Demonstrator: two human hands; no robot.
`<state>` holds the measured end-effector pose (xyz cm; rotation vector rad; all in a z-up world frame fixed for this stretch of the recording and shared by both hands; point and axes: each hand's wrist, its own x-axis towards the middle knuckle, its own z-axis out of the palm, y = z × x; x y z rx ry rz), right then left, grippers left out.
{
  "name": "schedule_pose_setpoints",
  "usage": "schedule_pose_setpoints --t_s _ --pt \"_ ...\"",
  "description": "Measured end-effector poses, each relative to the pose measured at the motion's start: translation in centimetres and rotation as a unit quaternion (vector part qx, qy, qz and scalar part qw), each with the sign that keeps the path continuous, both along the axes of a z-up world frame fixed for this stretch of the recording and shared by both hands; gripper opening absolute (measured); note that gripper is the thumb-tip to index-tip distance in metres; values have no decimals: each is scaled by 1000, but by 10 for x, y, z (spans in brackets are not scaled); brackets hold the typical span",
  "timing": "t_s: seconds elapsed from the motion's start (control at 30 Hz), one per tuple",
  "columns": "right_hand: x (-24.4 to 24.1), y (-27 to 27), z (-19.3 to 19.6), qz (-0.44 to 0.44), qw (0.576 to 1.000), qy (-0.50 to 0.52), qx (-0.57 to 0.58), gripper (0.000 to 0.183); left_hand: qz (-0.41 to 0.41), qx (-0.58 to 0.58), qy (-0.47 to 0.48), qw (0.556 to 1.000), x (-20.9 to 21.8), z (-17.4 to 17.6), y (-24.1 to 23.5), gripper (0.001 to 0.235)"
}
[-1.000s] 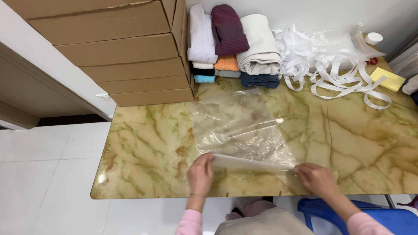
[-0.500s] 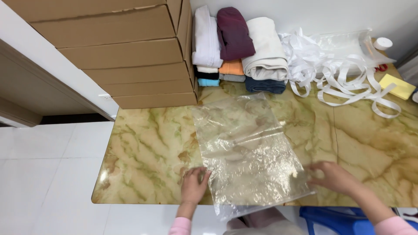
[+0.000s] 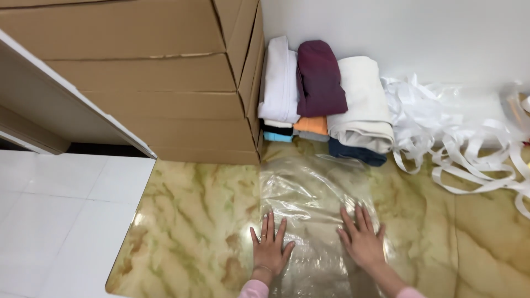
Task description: The person folds a pair of white pants and a maroon shirt on a marble-patterned table. They then place the folded shirt into a clear plastic bag and seal it.
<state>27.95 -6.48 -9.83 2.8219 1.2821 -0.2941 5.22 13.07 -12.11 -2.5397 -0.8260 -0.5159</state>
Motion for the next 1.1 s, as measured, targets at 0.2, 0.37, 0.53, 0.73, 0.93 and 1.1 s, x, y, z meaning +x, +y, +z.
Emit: schedule_pose_setpoints --t_s 0.2,0.37,0.53,0.73,0.93,1.1 --pt "3 -10 -2 -86 996 4 7 78 -92 -28 -1 995 39 2 33 79" --pt "50 29 97 -361 879 146 274 93 -79 -31 3 996 41 4 31 76" --pt "144 42 28 -398 764 346 372 53 -73 -36 -1 997 33 41 2 78" --pt "99 29 64 -197 799 413 389 17 -169 -121 63 976 0 56 -63 86" --pt "96 15 124 -227 860 260 376 23 -194 -163 40 967 12 30 -69 75" --pt "95 44 172 -284 887 136 339 56 -206 -186 24 960 32 21 -65 74"
